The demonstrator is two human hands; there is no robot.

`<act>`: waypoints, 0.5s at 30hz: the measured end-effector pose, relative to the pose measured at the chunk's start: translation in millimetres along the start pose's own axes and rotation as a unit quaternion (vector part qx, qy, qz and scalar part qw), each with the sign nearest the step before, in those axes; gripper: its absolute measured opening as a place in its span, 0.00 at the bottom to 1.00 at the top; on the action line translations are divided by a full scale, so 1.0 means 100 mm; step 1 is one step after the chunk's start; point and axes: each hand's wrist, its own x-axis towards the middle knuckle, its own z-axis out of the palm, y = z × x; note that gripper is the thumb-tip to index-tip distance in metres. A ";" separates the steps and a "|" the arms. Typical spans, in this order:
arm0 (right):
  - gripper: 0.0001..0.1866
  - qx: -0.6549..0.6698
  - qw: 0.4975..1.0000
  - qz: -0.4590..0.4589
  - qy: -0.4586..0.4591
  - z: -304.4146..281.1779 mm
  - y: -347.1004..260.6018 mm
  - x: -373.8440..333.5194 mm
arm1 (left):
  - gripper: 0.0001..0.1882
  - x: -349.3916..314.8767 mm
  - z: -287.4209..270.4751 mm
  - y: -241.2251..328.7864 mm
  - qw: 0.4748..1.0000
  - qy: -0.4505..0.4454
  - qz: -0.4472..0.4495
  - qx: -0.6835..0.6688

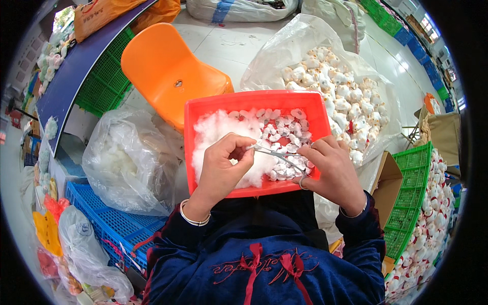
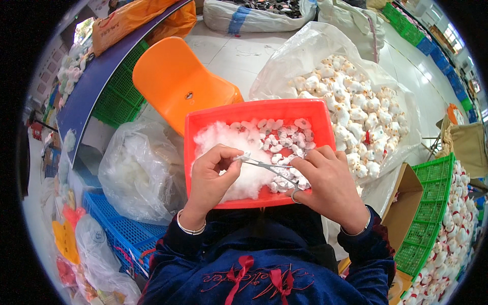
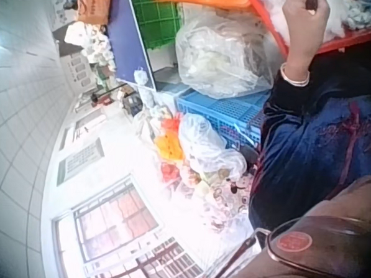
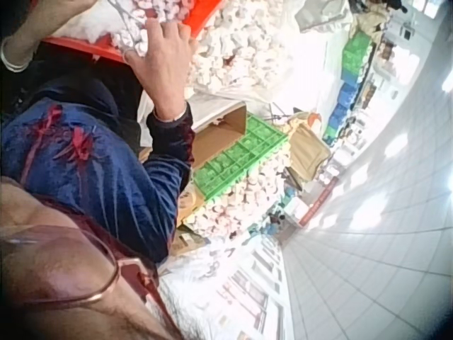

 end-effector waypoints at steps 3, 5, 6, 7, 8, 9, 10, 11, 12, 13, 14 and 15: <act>0.22 -0.016 1.000 -0.003 -0.015 0.02 0.04 -0.02 | 0.07 -0.02 0.01 0.00 0.999 0.009 -0.021 -0.036; 0.21 -0.019 1.000 -0.008 -0.023 0.04 0.06 -0.04 | 0.07 -0.03 -0.01 -0.05 0.995 0.005 -0.060 -0.085; 0.21 -0.016 1.000 -0.011 -0.024 0.05 0.06 -0.04 | 0.07 -0.03 -0.02 -0.06 0.991 0.002 -0.080 -0.110; 0.20 -0.013 0.999 -0.014 -0.026 0.06 0.06 -0.05 | 0.07 -0.02 -0.01 -0.05 0.988 -0.014 -0.090 -0.122; 0.20 -0.008 0.999 -0.018 -0.028 0.06 0.06 -0.05 | 0.07 -0.01 -0.01 -0.03 0.986 -0.029 -0.100 -0.133; 0.20 -0.002 0.999 -0.023 -0.030 0.07 0.05 -0.04 | 0.07 -0.01 -0.01 -0.02 0.982 -0.044 -0.110 -0.144; 0.19 0.004 0.999 -0.027 -0.032 0.08 0.04 -0.04 | 0.08 0.01 -0.02 -0.02 0.981 -0.050 -0.108 -0.152; 0.19 0.007 0.999 -0.025 -0.033 0.08 0.02 -0.04 | 0.08 0.02 -0.03 -0.03 0.980 -0.055 -0.106 -0.159; 0.19 0.009 0.999 -0.022 -0.033 0.09 0.01 -0.04 | 0.08 0.04 -0.04 -0.05 0.979 -0.061 -0.103 -0.166; 0.19 0.012 0.999 -0.020 -0.033 0.10 0.00 -0.04 | 0.08 0.05 -0.03 -0.06 0.975 -0.058 -0.119 -0.177; 0.20 0.014 0.999 -0.019 -0.030 0.11 -0.01 -0.04 | 0.09 0.06 -0.03 -0.08 0.971 -0.055 -0.134 -0.188; 0.20 0.016 0.999 -0.017 -0.026 0.14 -0.02 -0.05 | 0.09 0.06 -0.02 -0.09 0.967 -0.053 -0.151 -0.199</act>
